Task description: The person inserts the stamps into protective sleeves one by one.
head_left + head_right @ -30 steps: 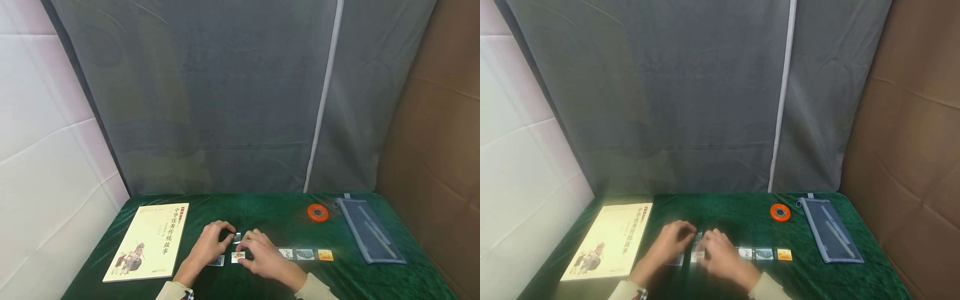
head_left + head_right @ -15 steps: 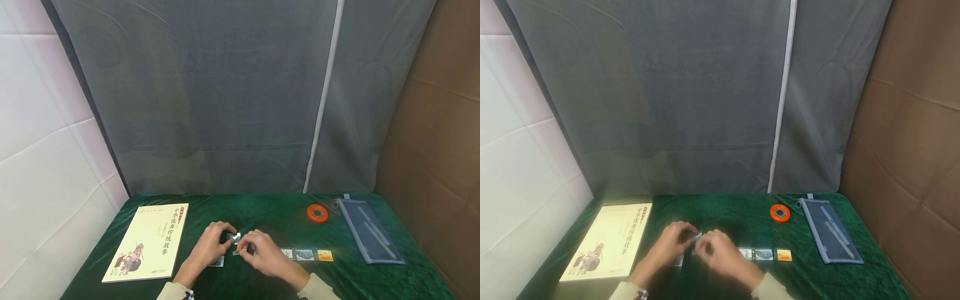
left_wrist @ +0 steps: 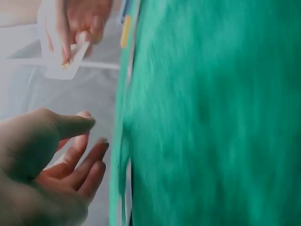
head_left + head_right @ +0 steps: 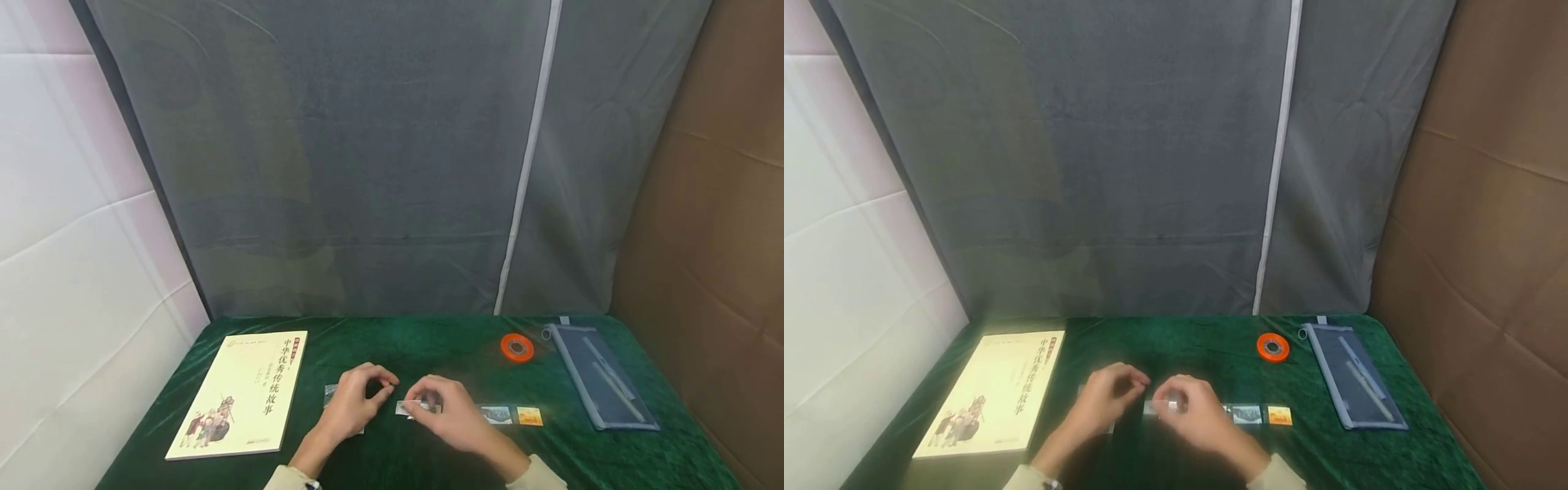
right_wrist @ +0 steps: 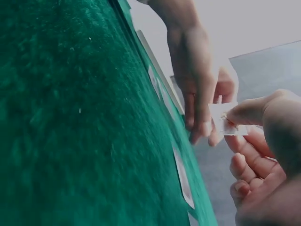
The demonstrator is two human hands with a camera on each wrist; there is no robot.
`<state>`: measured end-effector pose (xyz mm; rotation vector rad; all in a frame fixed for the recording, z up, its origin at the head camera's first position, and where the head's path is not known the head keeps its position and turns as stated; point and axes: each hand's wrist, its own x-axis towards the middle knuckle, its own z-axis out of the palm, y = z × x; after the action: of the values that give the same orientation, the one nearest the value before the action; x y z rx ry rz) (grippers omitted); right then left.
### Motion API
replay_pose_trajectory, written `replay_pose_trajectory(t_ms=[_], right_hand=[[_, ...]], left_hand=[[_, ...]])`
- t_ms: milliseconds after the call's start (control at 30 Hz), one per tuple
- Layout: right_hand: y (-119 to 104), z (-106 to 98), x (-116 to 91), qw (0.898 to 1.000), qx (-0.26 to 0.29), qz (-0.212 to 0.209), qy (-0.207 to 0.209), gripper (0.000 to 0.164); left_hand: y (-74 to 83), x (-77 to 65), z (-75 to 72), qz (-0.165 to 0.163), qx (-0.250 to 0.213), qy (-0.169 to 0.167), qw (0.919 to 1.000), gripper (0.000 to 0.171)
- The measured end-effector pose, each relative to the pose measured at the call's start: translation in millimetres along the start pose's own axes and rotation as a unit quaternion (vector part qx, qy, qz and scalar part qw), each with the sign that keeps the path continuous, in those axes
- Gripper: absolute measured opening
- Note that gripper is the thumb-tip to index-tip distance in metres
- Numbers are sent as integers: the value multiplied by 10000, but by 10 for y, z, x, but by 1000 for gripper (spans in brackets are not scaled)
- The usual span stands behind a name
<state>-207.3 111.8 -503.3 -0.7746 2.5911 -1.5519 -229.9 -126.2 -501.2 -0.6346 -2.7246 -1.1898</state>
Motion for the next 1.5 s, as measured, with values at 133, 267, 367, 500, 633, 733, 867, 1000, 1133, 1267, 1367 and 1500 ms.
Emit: replay_pose_trajectory(t_ms=[133,267,367,500,633,733,867,1000,1133,1267,1367,1500], right_hand=[[76,-125,-82,9993,339,175,57,10],[159,-239,-181,9973,671,288,47,13],[210,-306,-252,9957,869,309,59,15],[286,-348,-318,9925,1166,335,153,14],[365,-354,-362,9875,1457,469,388,13],[389,-354,-380,9835,1599,623,567,13],[388,-340,-397,9798,1693,729,778,12],[383,-323,-411,9789,1739,558,911,8],[406,-302,-416,9781,1768,376,1032,9],[417,-297,-422,9766,1782,333,1156,10],[418,-308,-424,9746,1870,333,1189,11],[431,-320,-419,9738,1951,294,1128,12]], left_hand=[[175,-24,98,111,-685,-185,9974,12],[346,-54,225,46,-1394,-283,9898,8],[440,-75,306,-50,-1709,-264,9849,7],[496,-98,372,-187,-1951,-234,9803,10],[495,-122,407,-429,-2306,-277,9717,10],[478,-155,437,-695,-2473,-255,9661,16],[462,-213,491,-935,-2627,-245,9600,19],[462,-247,556,-1024,-2880,-331,9516,19],[466,-264,605,-1027,-3150,-410,9426,19],[458,-259,622,-1045,-3243,-410,9393,20],[454,-244,623,-1031,-3254,-370,9392,20],[462,-229,621,-1003,-3226,-294,9407,19]])
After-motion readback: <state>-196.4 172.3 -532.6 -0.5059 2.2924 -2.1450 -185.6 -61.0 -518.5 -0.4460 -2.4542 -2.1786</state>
